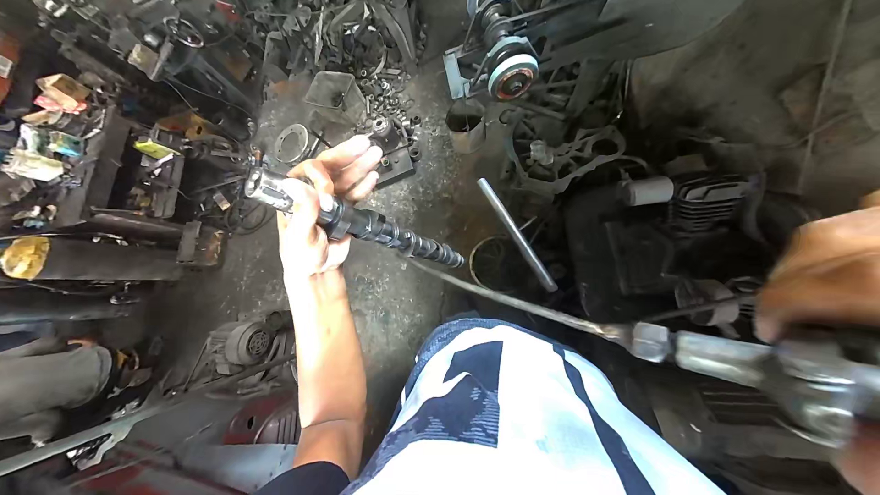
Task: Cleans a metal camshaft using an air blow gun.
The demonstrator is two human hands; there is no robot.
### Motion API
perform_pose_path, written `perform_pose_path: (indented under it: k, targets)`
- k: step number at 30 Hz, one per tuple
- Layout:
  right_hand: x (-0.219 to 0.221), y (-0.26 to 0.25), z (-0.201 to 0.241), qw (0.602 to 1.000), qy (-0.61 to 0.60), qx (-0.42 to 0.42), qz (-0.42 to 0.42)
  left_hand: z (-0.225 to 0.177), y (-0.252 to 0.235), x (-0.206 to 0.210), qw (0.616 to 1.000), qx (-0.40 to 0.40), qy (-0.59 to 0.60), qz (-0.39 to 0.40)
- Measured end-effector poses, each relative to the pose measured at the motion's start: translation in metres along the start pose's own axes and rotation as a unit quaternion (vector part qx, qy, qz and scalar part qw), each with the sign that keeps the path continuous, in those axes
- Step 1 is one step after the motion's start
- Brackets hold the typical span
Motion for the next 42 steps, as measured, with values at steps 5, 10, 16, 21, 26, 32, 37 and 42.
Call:
perform_pose_path:
  k: [5, 10, 16, 21, 26, 32, 37, 42]
  targets:
    - [0.011, -0.007, -0.012, 0.998, 0.038, -0.037, -0.045, -0.011, -0.002, 0.002, 0.998, 0.012, -0.051, -0.024]
    - [0.017, -0.008, -0.027, 0.995, 0.096, -0.015, -0.008, -0.032, -0.008, 0.005, 0.995, 0.028, -0.069, -0.061]
    - [0.022, 0.006, -0.042, 0.997, 0.078, -0.008, -0.025, -0.052, -0.004, -0.018, 0.987, 0.062, 0.038, -0.146]
    - [0.024, 0.005, -0.037, 0.994, 0.107, -0.002, -0.001, -0.063, 0.007, -0.035, 0.977, 0.086, 0.069, -0.181]
    - [0.023, 0.004, -0.044, 0.995, 0.099, 0.010, 0.009, -0.074, 0.016, -0.034, 0.977, 0.110, 0.046, -0.177]
    - [0.018, 0.006, -0.049, 0.998, 0.064, -0.003, 0.011, -0.084, 0.024, -0.030, 0.966, 0.126, -0.017, -0.223]
    - [0.019, 0.009, -0.052, 0.997, 0.065, 0.012, 0.025, -0.096, 0.036, -0.039, 0.970, 0.112, -0.050, -0.210]
    - [0.020, 0.007, -0.059, 0.996, 0.080, 0.015, 0.043, -0.108, 0.060, -0.061, 0.965, 0.131, -0.068, -0.216]
Point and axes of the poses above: each hand's wrist, its own y-axis away from the middle knuckle, its own x-axis out of the palm, z = x × y, the point moved 3 cm from there along -y, towards the middle knuckle, and after that the axes turned 15 degrees about x, right-handed, at the moved point
